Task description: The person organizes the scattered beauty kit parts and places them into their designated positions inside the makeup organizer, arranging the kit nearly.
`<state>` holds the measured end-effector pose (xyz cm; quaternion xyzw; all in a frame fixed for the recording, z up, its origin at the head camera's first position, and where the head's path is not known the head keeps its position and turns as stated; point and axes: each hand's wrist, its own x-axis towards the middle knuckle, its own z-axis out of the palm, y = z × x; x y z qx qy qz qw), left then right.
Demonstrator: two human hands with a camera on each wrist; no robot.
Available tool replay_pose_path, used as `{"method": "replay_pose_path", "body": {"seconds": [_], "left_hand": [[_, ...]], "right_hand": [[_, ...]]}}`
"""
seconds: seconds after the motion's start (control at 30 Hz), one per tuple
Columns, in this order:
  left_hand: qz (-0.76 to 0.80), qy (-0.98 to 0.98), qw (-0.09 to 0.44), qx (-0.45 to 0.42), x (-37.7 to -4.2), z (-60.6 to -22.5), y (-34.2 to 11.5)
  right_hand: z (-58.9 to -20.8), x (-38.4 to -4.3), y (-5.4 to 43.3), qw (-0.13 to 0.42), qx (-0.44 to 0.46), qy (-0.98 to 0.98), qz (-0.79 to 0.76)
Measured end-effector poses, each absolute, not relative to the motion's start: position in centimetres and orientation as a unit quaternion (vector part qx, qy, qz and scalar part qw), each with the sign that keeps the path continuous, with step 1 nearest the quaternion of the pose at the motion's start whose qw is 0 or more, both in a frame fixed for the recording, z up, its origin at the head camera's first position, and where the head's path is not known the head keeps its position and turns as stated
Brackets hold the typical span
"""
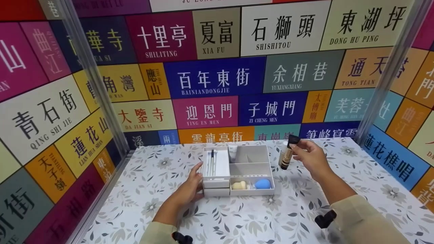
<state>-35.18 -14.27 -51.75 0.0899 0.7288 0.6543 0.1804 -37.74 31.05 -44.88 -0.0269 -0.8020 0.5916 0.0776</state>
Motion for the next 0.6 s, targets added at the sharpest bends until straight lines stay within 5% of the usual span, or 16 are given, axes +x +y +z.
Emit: {"method": "replay_pose_path", "body": {"seconds": [0.6], "left_hand": [[0.652,0.732,0.184,0.073,-35.2,-51.6,-14.2]], "right_hand": [[-43.4,-37.9,27.0,0.06,0.013,-0.78,0.623]]}}
